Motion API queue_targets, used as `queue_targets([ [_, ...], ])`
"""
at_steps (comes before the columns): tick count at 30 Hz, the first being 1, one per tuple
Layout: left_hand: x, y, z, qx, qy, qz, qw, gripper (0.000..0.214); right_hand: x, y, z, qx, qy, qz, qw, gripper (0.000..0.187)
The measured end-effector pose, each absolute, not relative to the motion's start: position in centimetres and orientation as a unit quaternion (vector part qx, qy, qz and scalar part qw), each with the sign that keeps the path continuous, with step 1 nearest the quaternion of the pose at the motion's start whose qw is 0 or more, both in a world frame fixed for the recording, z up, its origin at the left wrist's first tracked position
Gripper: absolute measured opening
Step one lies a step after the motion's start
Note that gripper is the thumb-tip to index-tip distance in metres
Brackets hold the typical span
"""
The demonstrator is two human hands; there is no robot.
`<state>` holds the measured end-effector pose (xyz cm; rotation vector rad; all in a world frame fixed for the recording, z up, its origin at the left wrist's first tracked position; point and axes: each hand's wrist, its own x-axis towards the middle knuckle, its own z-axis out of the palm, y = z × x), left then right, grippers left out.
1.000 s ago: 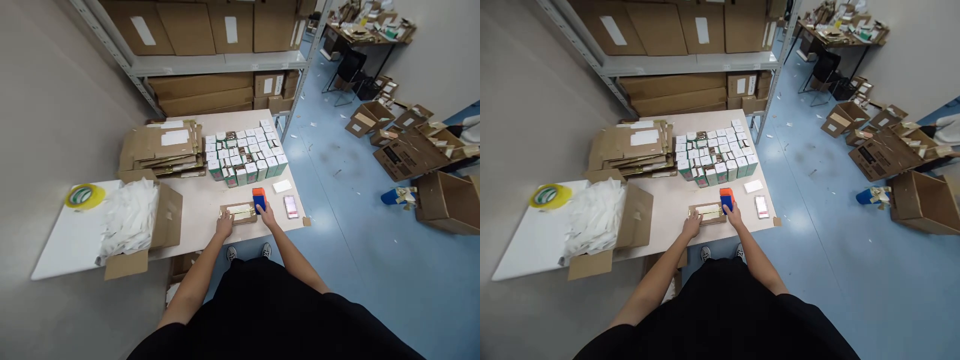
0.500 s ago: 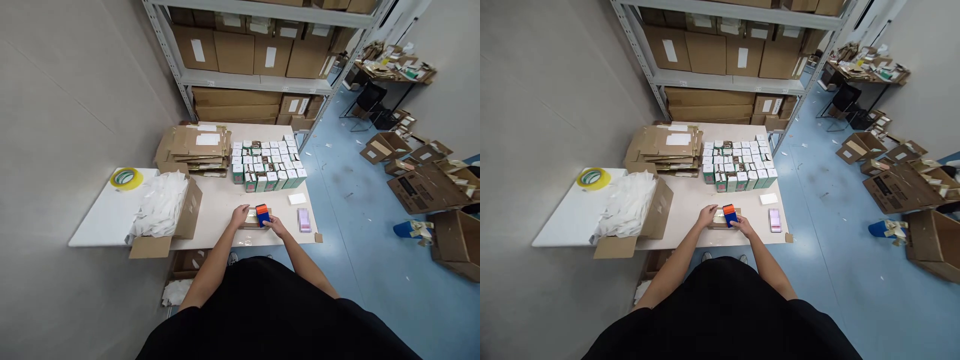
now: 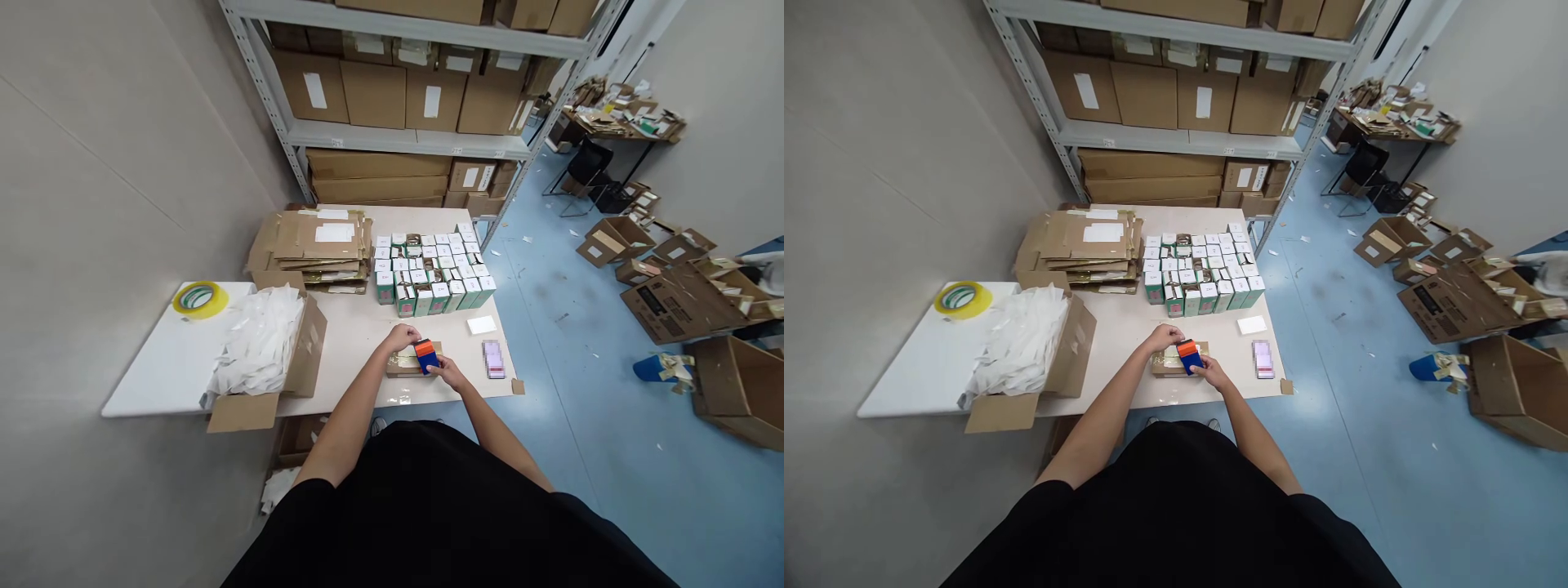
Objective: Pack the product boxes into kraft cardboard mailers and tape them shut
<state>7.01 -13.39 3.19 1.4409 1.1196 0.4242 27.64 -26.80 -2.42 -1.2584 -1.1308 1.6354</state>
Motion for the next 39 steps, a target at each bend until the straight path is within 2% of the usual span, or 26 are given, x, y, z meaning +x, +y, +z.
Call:
queue_targets([
  [10, 6.9, -14.8, 2.9, 0.574, 0.549, 0.267, 0.545, 0.016, 26.8, -26.3, -1.6, -0.604, -0.484, 0.511, 0.374, 0.053],
  [15, 4.1, -14.8, 2.5, 0.523, 0.616, 0.338, 0.483, 0.013, 28.6, -25.8, -0.2, -0.639, -0.536, 0.448, 0.321, 0.049],
  [20, -0.7, -15.2, 0.9, 0.454, 0.656, 0.376, 0.471, 0.015, 30.2, -24.5, 1.1, -0.64, -0.594, 0.421, 0.247, 0.049],
  [28, -3.5, -19.0, -3.4, 0.374, 0.719, 0.346, 0.472, 0.023, 29.3, -21.2, 2.0, -0.617, -0.682, 0.373, 0.127, 0.043],
  [39, -1.9, -20.9, -7.7, 0.299, 0.735, 0.31, 0.523, 0.028, 28.6, -20.7, 2.1, -0.622, -0.696, 0.347, 0.089, 0.047],
])
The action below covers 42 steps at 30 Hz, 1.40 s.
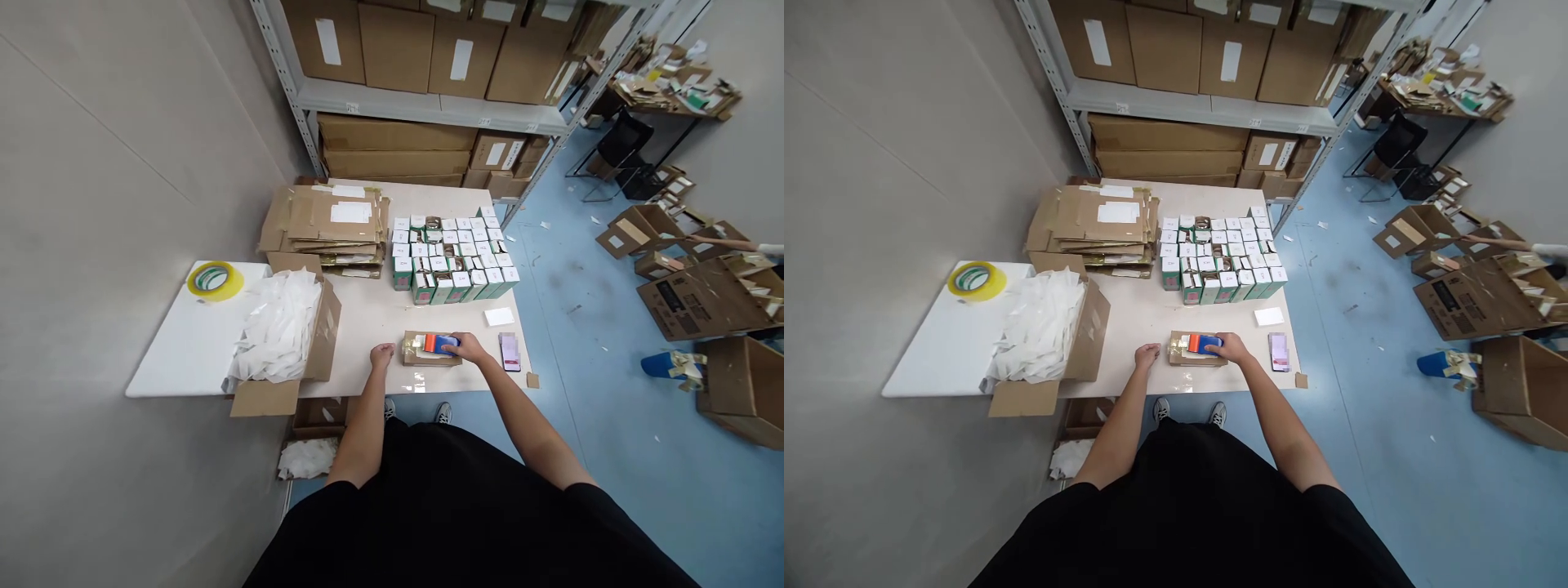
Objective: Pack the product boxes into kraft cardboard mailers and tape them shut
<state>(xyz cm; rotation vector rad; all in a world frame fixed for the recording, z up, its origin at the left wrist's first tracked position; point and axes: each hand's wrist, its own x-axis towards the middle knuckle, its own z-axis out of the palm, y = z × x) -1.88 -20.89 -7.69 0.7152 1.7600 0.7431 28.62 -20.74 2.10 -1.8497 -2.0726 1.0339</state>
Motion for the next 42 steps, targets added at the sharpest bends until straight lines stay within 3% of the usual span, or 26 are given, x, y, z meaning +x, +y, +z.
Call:
queue_targets([
  [7, 0.7, -20.7, -8.9, 0.296, 0.713, 0.28, 0.57, 0.037, 28.5, -21.1, 2.2, -0.637, -0.679, 0.354, 0.087, 0.047],
  [13, 1.4, -22.3, -8.6, 0.32, 0.744, 0.25, 0.531, 0.054, 28.8, -20.6, 2.7, -0.644, -0.682, 0.344, 0.053, 0.044],
  [23, 2.6, -21.4, -4.7, 0.491, 0.711, 0.21, 0.458, 0.031, 28.3, -18.7, 2.4, -0.644, -0.705, 0.297, 0.0, 0.052],
  [31, 5.8, -21.5, -4.2, 0.495, 0.734, 0.153, 0.439, 0.04, 29.7, -18.8, 2.4, -0.665, -0.685, 0.298, -0.009, 0.057],
  [38, 7.3, -21.2, -4.4, 0.502, 0.755, 0.099, 0.41, 0.045, 37.1, -19.9, 5.3, -0.684, -0.669, 0.254, -0.141, 0.055],
  [42, 7.0, -21.1, -4.4, 0.495, 0.762, 0.087, 0.409, 0.048, 42.6, -21.4, 6.4, -0.707, -0.638, 0.259, -0.161, 0.052],
])
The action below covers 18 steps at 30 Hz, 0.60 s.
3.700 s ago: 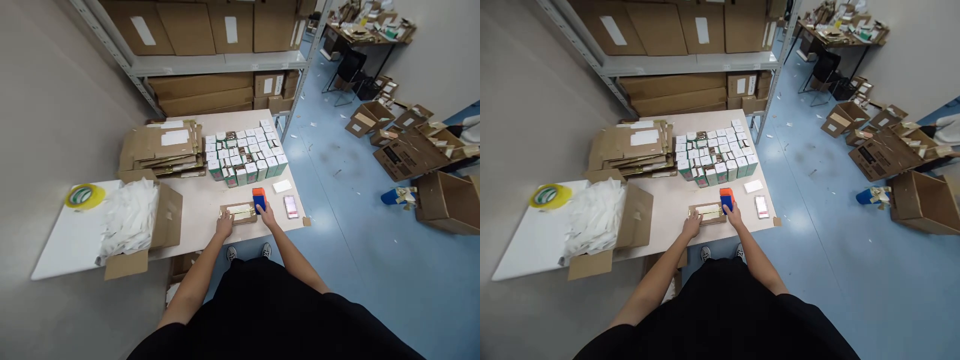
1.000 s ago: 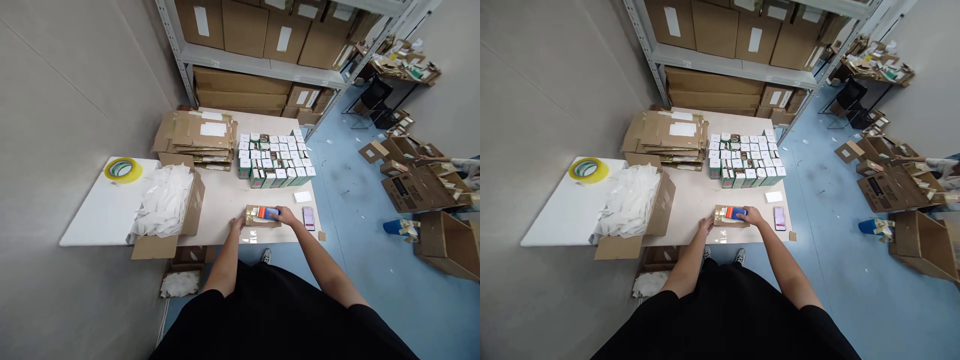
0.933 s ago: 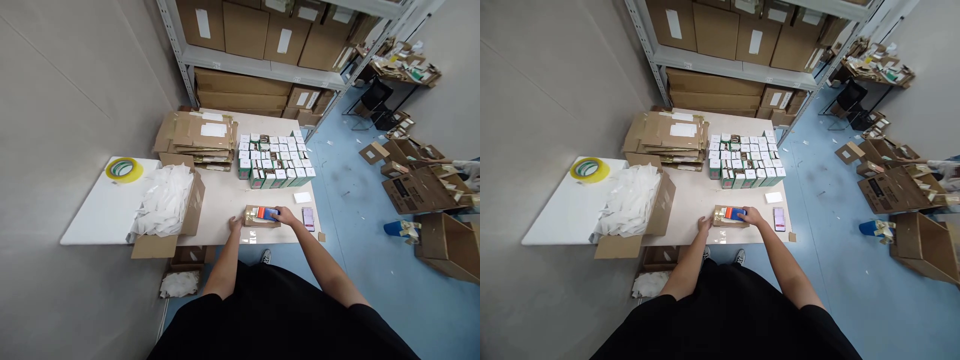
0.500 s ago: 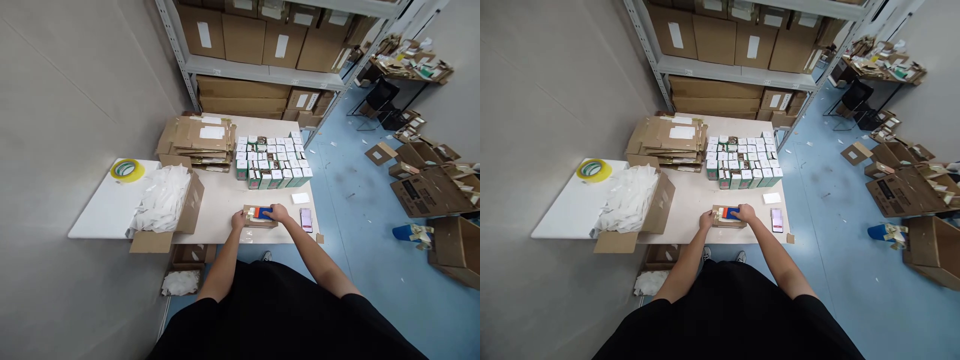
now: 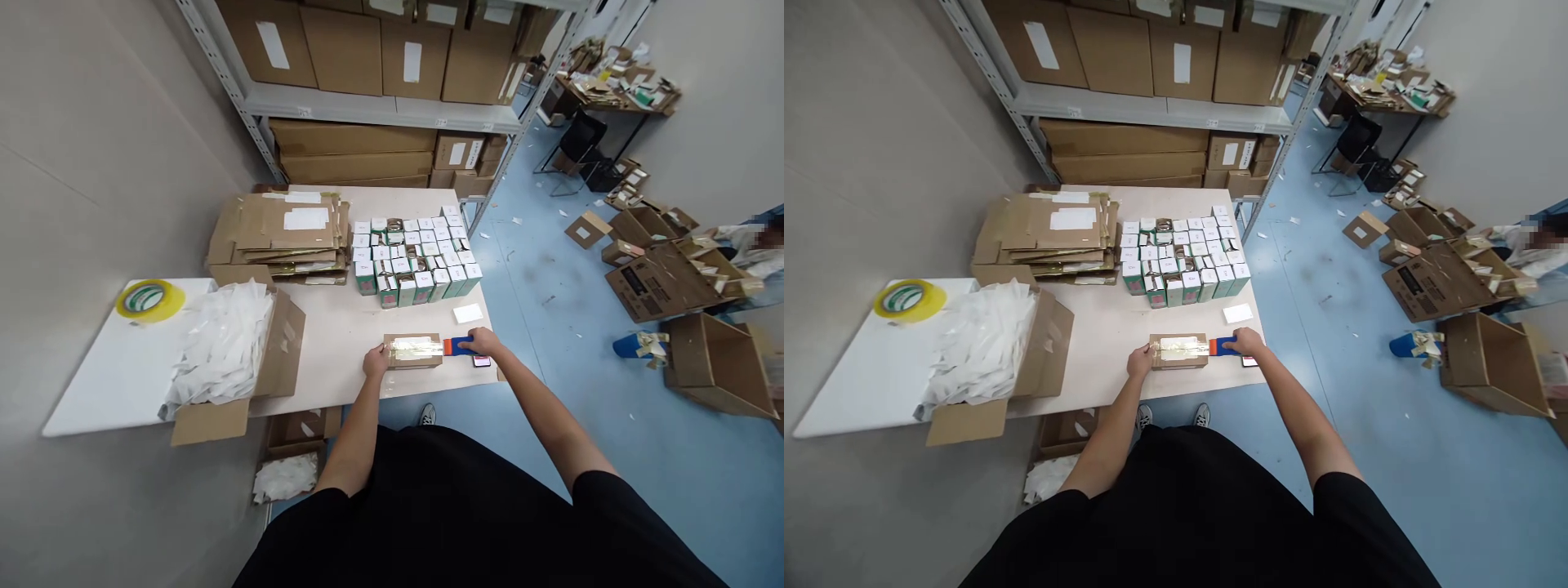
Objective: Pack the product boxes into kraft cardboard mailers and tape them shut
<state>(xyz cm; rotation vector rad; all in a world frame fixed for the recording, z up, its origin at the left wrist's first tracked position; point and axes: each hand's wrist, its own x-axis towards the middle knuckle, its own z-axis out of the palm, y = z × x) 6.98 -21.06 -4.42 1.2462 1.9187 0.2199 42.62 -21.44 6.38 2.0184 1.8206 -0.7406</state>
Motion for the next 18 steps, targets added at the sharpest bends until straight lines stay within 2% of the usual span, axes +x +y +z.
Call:
queue_targets([
  [9, 5.7, -20.5, -4.7, 0.491, 0.742, 0.102, 0.445, 0.047, 43.2, -21.8, 5.3, 0.732, 0.612, -0.254, 0.161, 0.047],
  [14, 2.0, -20.2, -5.5, 0.467, 0.732, 0.153, 0.473, 0.04, 39.4, -21.5, 6.8, 0.733, 0.619, -0.263, 0.097, 0.046],
  [18, -1.9, -19.9, -5.5, 0.446, 0.739, 0.196, 0.466, 0.036, 32.8, -20.4, 8.7, 0.712, 0.653, -0.258, 0.036, 0.048],
])
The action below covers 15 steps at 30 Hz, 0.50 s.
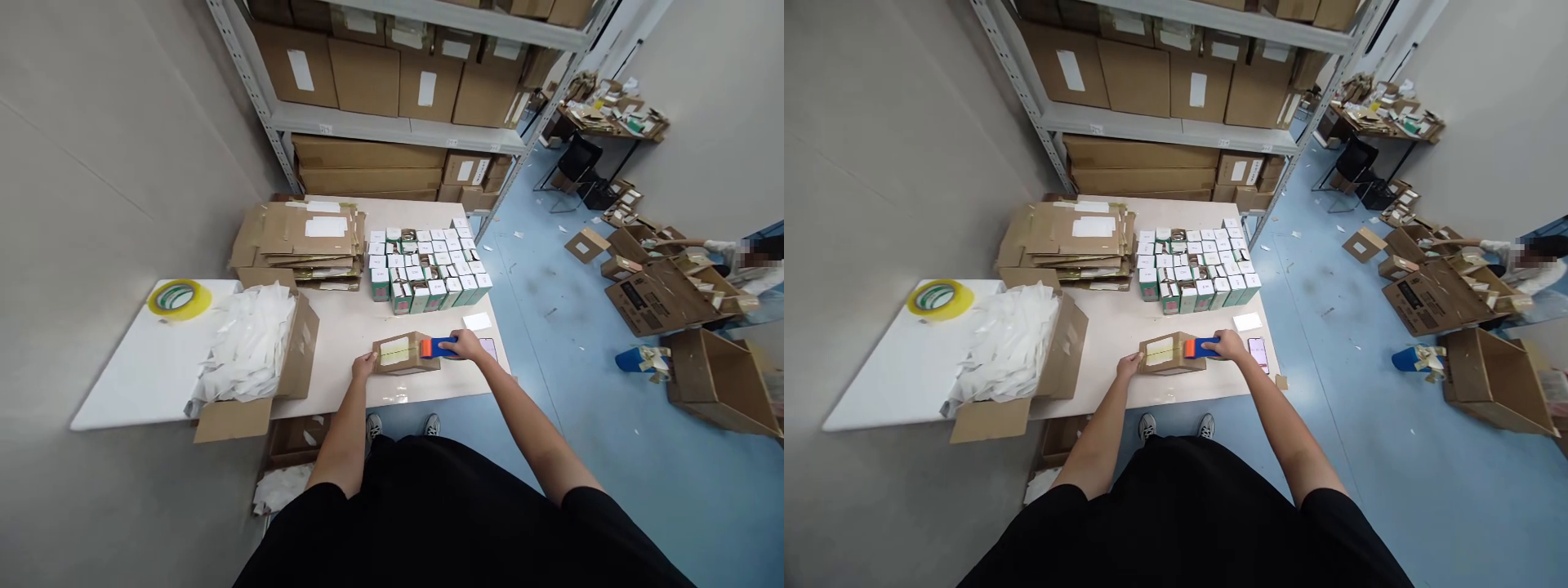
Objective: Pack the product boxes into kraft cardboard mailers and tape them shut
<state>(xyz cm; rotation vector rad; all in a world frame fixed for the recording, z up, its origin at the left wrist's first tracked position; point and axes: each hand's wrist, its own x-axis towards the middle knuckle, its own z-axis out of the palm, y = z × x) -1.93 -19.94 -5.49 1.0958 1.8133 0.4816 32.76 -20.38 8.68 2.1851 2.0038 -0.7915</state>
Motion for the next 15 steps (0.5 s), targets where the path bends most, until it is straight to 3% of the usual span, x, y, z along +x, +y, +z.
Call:
queue_targets([
  [5, -4.1, -19.0, -4.1, 0.442, 0.738, 0.255, 0.443, 0.037, 23.7, -18.7, 10.5, 0.693, 0.684, -0.222, 0.044, 0.051],
  [8, -4.2, -18.5, -2.9, 0.478, 0.672, 0.294, 0.483, 0.043, 19.9, -18.1, 10.5, 0.683, 0.695, -0.215, 0.059, 0.051],
  [15, -5.0, -18.7, -1.9, 0.487, 0.644, 0.281, 0.519, 0.05, 14.9, -17.1, 10.0, 0.673, 0.703, -0.212, 0.084, 0.053],
])
